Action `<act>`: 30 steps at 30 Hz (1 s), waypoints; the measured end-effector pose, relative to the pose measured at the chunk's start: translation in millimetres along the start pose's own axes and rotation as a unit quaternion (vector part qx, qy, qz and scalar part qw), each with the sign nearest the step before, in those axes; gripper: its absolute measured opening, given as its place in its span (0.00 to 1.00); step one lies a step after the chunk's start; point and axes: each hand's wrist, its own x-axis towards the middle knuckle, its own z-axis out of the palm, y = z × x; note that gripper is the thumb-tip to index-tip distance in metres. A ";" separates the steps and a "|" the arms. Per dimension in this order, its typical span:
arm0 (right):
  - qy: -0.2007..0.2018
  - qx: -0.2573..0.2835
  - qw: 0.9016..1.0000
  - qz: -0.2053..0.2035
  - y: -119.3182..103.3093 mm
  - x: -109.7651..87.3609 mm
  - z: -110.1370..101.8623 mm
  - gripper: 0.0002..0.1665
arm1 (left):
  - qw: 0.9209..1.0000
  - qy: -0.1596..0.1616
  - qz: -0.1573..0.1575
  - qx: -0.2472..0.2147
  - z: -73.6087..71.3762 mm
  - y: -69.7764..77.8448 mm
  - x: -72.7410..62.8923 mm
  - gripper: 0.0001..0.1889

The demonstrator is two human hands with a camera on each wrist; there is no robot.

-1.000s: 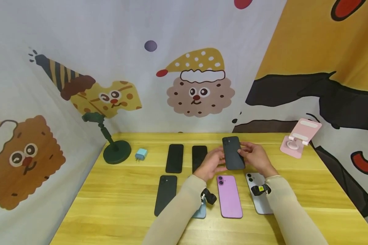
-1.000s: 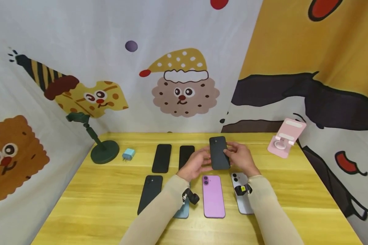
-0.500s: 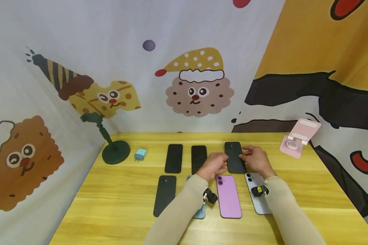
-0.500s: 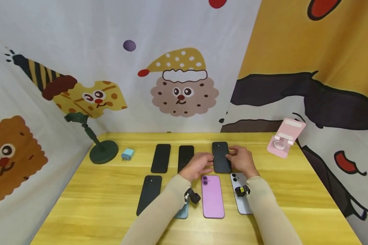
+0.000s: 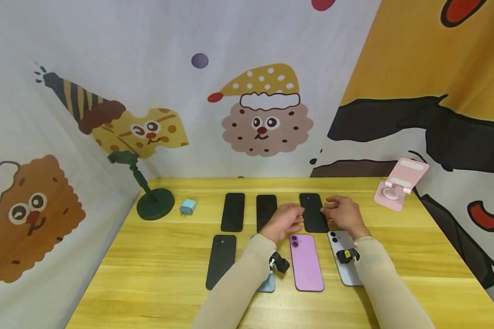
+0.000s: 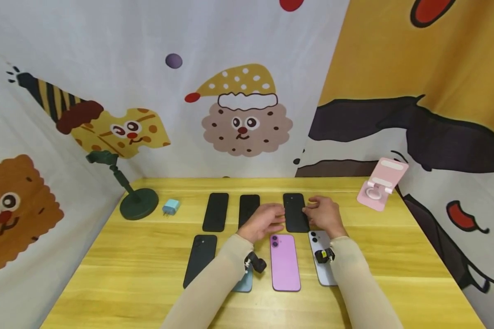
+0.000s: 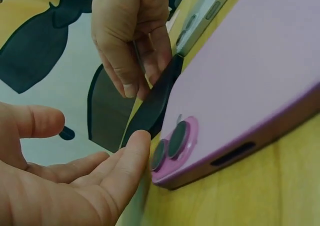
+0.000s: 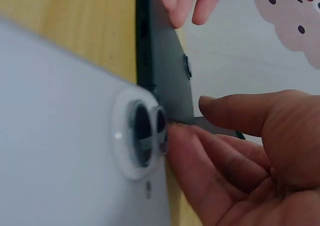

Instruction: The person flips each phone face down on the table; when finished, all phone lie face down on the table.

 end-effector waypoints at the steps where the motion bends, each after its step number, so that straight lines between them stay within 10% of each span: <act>1: 0.009 -0.014 1.000 -0.011 -1.0 0.0 -0.2 0.33 | 1.000 -0.001 0.004 0.001 -2.2 0.6 -0.6 0.28; 15: 0.054 -0.048 0.990 -0.118 -40.5 -5.6 18.6 0.28 | 0.993 0.033 0.091 0.063 -52.5 11.1 -30.2 0.22; 30: -0.089 0.100 0.989 -0.067 -81.1 -2.4 75.2 0.32 | 0.986 0.117 0.065 0.097 -100.1 10.6 -43.4 0.29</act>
